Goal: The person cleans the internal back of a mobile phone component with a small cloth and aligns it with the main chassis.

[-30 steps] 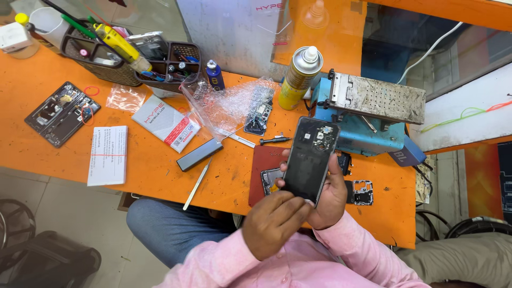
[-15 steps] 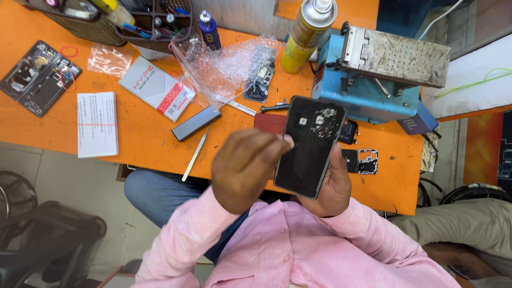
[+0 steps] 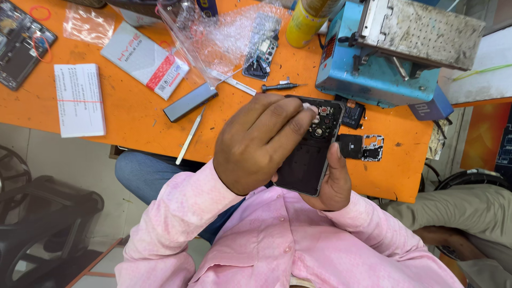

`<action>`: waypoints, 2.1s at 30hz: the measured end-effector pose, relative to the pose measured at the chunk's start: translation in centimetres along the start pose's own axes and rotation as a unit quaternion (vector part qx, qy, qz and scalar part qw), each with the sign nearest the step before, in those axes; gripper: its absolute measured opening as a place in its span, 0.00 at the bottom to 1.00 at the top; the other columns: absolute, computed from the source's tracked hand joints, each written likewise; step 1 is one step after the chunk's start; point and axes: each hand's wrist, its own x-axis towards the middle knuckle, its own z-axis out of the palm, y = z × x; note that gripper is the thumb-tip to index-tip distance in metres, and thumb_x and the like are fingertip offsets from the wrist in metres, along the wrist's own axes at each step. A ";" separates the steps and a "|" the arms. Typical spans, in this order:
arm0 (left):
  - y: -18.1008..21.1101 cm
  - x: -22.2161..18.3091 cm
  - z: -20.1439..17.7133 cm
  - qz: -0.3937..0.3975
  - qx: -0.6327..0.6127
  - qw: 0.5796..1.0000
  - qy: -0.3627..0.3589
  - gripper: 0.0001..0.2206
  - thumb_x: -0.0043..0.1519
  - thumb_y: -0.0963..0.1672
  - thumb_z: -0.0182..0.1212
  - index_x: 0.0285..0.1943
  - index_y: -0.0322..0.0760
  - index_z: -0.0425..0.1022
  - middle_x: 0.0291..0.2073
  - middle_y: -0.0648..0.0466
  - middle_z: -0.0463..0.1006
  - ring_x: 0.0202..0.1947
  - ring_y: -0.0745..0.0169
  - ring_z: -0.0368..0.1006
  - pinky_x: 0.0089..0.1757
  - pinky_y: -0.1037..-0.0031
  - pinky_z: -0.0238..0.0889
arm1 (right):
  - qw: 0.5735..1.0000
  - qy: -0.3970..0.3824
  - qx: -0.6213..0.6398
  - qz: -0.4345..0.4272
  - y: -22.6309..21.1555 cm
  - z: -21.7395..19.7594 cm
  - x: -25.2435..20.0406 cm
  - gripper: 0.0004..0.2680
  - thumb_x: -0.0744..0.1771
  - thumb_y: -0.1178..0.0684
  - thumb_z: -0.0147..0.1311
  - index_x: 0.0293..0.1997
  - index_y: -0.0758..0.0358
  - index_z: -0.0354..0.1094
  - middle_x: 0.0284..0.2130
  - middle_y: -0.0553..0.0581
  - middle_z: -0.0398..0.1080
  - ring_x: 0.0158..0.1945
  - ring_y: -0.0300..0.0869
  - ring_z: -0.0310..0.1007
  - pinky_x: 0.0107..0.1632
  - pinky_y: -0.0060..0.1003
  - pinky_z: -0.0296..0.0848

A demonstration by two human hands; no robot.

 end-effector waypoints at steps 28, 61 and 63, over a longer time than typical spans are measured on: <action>-3.9 -7.9 7.3 -0.022 0.016 0.994 -0.105 0.20 0.61 0.43 0.60 0.61 0.26 0.74 0.51 0.45 0.74 0.51 0.47 0.74 0.52 0.63 0.70 | 0.992 0.045 0.096 0.072 6.1 -9.5 -1.6 0.26 0.74 0.32 0.39 0.76 0.60 0.52 0.64 0.63 0.66 0.62 0.54 0.69 0.62 0.59 0.70; -5.7 -5.6 8.0 -0.102 -0.247 0.957 -0.111 0.09 0.66 0.40 0.67 0.54 0.38 0.78 0.45 0.52 0.78 0.45 0.53 0.79 0.44 0.67 0.72 | 0.990 0.000 0.038 0.135 5.6 -8.7 -2.0 0.31 0.72 0.29 0.45 0.73 0.71 0.54 0.61 0.68 0.64 0.59 0.52 0.69 0.56 0.49 0.72; -6.5 -5.4 8.1 -0.106 -0.232 0.956 -0.143 0.08 0.67 0.42 0.68 0.52 0.39 0.80 0.41 0.54 0.79 0.42 0.54 0.79 0.42 0.66 0.72 | 0.991 0.007 0.022 0.135 5.5 -8.6 -1.8 0.30 0.71 0.29 0.45 0.72 0.70 0.53 0.61 0.68 0.64 0.58 0.52 0.69 0.56 0.49 0.72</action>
